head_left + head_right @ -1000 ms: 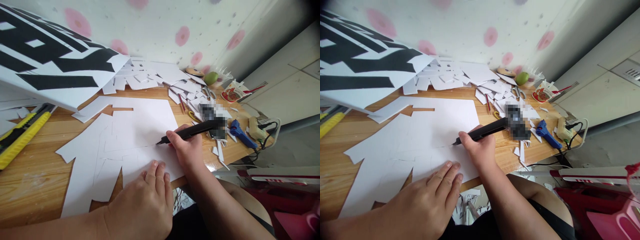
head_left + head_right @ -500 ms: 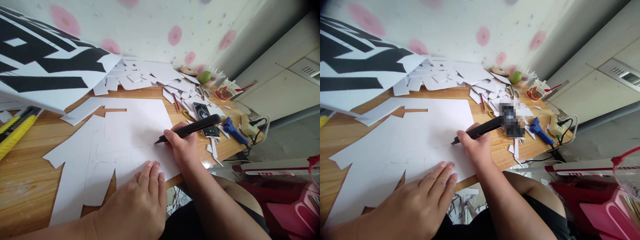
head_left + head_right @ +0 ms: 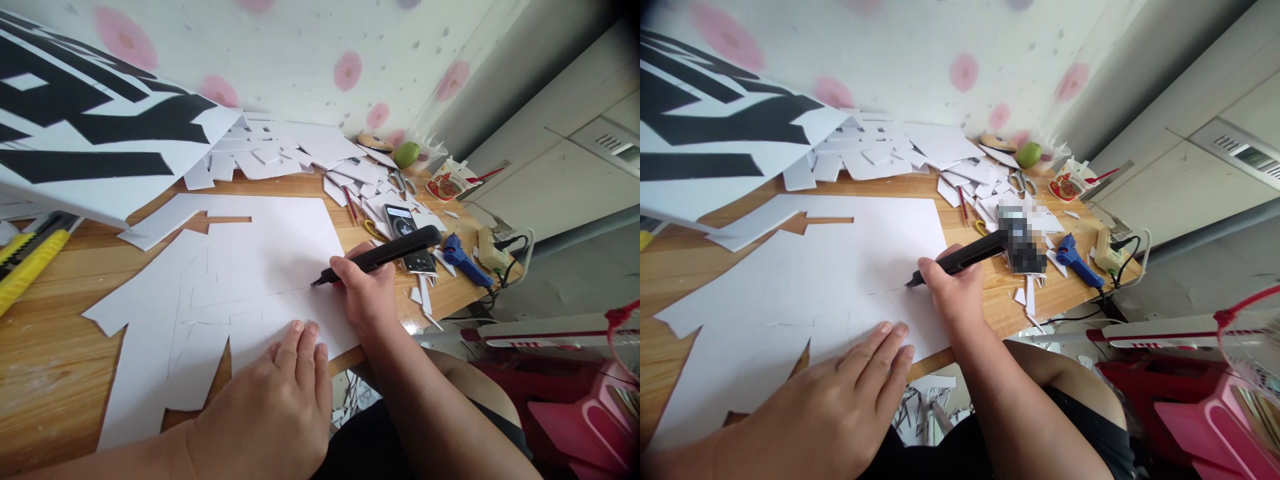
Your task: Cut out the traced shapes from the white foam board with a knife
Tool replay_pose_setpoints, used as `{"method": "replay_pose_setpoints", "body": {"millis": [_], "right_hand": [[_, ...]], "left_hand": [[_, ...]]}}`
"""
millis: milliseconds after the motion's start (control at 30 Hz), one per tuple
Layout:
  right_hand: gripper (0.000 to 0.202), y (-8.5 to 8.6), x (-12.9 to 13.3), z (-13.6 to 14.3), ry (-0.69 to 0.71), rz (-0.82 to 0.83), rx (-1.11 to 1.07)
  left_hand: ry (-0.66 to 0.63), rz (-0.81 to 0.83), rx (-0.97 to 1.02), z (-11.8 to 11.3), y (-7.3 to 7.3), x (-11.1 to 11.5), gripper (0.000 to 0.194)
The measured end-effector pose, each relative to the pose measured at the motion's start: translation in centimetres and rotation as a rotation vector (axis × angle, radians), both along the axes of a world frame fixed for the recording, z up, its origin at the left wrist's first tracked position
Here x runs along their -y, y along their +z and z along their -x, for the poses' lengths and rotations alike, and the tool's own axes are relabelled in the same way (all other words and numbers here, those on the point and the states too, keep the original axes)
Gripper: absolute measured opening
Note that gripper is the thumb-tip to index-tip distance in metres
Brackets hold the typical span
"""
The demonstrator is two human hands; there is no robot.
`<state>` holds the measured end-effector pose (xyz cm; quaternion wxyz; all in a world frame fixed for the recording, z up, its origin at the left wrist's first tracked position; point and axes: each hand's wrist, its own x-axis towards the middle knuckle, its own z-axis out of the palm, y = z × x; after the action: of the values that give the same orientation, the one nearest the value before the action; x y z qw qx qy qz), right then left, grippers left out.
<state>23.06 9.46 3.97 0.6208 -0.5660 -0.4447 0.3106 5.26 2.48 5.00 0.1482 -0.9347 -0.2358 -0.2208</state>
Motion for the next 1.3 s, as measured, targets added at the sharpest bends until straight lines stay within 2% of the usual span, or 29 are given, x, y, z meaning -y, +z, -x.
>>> {"method": "replay_pose_setpoints", "body": {"millis": [167,267,367,567,667,800,933,1100,1167,1300], "right_hand": [[0.028,0.3,-0.2,0.2,0.010,0.012,-0.121],[0.030,0.7,-0.3,-0.2,0.002,-0.071,-0.284],[0.027,1.3,0.4,-1.0,0.009,-0.112,-0.329],[0.037,2.2,3.1,-1.9,0.118,0.056,-0.305],[0.030,1.3,3.8,-1.8,0.027,0.053,-0.177],[0.023,0.2,3.9,-1.5,-0.103,-0.021,0.117],[0.024,0.1,3.9,-1.0,-0.040,-0.143,0.348],[0.015,0.0,4.4,-0.9,-0.019,-0.162,0.590],[0.015,-0.1,4.5,-0.8,-0.035,-0.158,0.604],[0.014,-0.1,4.4,-0.3,-0.088,-0.119,0.636]], "left_hand": [[0.000,-0.016,-0.002,0.0,-0.3,0.1,0.033],[-0.016,-0.012,0.016,-0.1,-0.5,0.2,0.036],[-0.033,-0.015,0.040,-0.1,-0.7,0.1,0.038],[-0.035,-0.044,0.034,0.0,-0.9,-0.2,0.033],[-0.020,-0.072,0.066,-0.1,-1.1,-0.2,0.031],[-0.016,-0.066,0.077,-0.1,-1.2,-0.1,0.030],[-0.010,-0.025,-0.010,0.3,-1.0,0.3,0.033],[0.010,0.010,-0.099,0.4,-0.7,0.6,0.035],[0.007,0.024,-0.081,0.3,-0.8,0.6,0.034],[-0.015,-0.012,0.076,0.3,-1.7,0.3,0.030]]}}
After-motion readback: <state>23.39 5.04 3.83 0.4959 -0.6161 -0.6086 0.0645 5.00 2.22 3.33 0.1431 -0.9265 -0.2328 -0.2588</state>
